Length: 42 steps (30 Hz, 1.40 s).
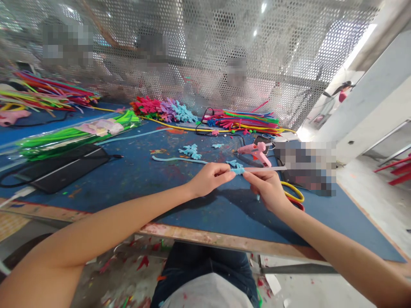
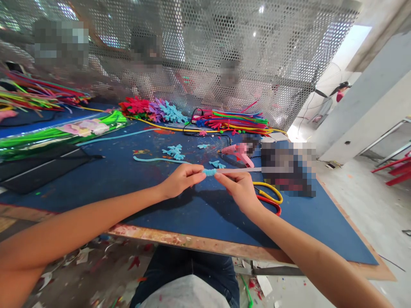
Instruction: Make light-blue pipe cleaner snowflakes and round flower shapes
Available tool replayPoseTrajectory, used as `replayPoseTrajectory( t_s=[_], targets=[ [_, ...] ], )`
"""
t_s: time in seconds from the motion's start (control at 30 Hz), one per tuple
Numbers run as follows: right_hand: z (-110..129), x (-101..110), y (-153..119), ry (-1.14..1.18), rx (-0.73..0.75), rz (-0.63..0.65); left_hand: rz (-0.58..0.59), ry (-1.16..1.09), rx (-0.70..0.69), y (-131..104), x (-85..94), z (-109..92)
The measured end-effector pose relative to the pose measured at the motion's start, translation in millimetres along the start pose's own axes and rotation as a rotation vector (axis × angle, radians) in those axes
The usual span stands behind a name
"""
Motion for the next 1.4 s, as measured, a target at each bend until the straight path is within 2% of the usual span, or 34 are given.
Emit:
replayPoseTrajectory(
  t_s=[0.17,0.53,0.73,0.87,0.93,1.0,1.13,1.23,1.33,1.4],
  targets=[
    [0,-3,-3,-0.025,-0.011,0.003,-0.043,0.118,0.002,-2,3.4,-1],
    [0,-1,-6,-0.114,-0.024,-0.052,-0.083,0.153,0.002,-5,7.9,-3],
    [-6,2,0,-0.043,-0.023,-0.047,-0.142,-0.059,0.018,-4,8.1,-1],
    [1,3,2,-0.196,0.001,-0.038,-0.220,-0.157,0.038,-1,15.3,11],
    [11,-2,-1,-0.400,0.066,-0.009,-0.297,-0.157,0.035,-1,24.8,15],
    [25,-8,-7,-0.653,0.208,-0.013,-0.349,-0.151,0.022,-1,32.4,16],
    [46,-13,-24,-0.999,0.513,-0.157,-0.357,-0.128,0.001,0,37.5,12],
    [54,-12,-30,-1.121,0.637,-0.213,-0.341,-0.077,-0.033,2,40.0,5],
    [64,-12,-30,-1.139,0.705,-0.145,-0.276,-0.065,-0.071,7,38.9,0],
    [72,-11,-27,-1.051,0.709,-0.069,-0.231,-0.125,-0.050,10,36.7,5]
  ],
)
Point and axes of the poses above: each hand's wrist, its own y-axis towards the middle knuckle, its own x-axis out of the back of the hand, z = x × y, the point moved 10 cm from there along y, towards the middle knuckle, and after that the axes turned 7 degrees about -x, right-handed, at the moved point
